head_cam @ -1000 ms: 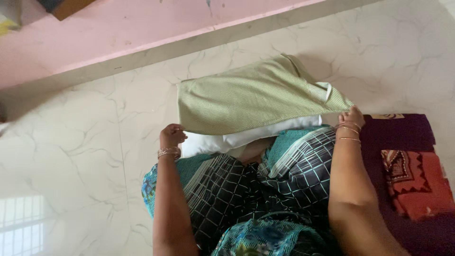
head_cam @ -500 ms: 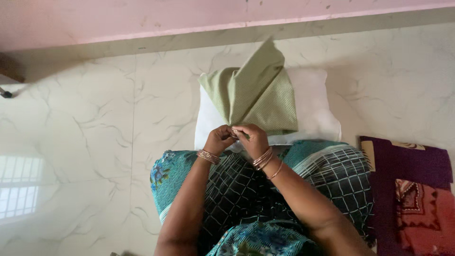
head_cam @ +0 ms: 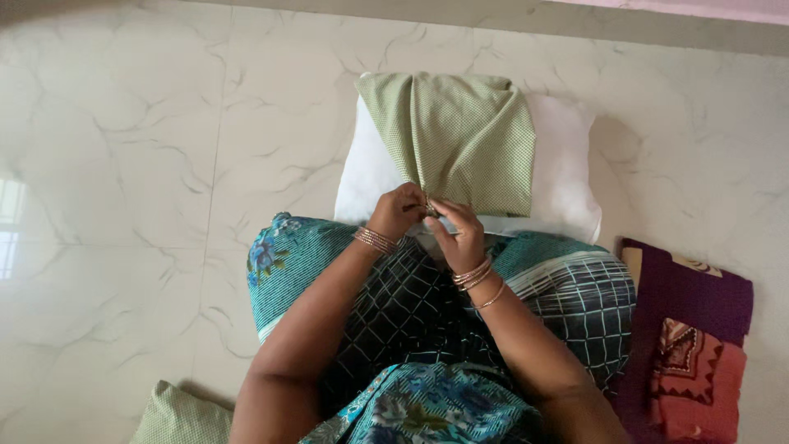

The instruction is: The person inserts a white pillow into a green patterned pillowcase while sitting on the floor. They adjust the pillow and case, then fold a small green cloth and place it on top of the pillow.

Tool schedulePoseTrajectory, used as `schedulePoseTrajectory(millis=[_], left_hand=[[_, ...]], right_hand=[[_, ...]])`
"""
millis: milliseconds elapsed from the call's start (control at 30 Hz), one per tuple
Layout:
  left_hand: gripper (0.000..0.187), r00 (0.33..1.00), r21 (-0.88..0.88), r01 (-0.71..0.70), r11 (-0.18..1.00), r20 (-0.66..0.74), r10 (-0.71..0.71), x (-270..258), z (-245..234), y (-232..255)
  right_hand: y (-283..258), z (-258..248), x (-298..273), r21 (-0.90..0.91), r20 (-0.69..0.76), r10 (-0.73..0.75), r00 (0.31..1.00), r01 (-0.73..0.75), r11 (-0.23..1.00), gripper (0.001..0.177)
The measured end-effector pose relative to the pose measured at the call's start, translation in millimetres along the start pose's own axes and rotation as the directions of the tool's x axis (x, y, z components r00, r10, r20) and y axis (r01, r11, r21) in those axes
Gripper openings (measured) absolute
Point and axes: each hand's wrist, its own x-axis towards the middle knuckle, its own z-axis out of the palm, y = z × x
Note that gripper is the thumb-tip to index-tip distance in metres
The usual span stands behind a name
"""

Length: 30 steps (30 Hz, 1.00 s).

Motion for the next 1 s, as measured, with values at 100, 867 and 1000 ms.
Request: schedulePoseTrajectory(millis=[100, 867, 1000], left_hand=[[0.014, 0.996, -0.089, 0.089, 0.992, 0.004, -0.089, 1.6, 2.3, 9.0], [0.016, 0.992, 0.881, 0.111, 0.46, -0.128, 0.006, 16.7, -5.8, -24.1], [0.004, 0.97, 0.83, 0.22, 0.513, -0.242, -0.026, 19.9, -20.2, -40.7]], right_hand=[[5.7, 6.7, 1.0, 0.025, -0.018, 0.183, 0.983, -0.182, 0.983, 0.019], [62.4, -179.7, -76.8, -0.062, -0.565, -0.003, 0.825, -0.039, 0.997, 0.019], [97.0, -187.2, -104.9, 0.052, -0.588, 0.147, 0.795, -0.145, 0.988, 0.025]])
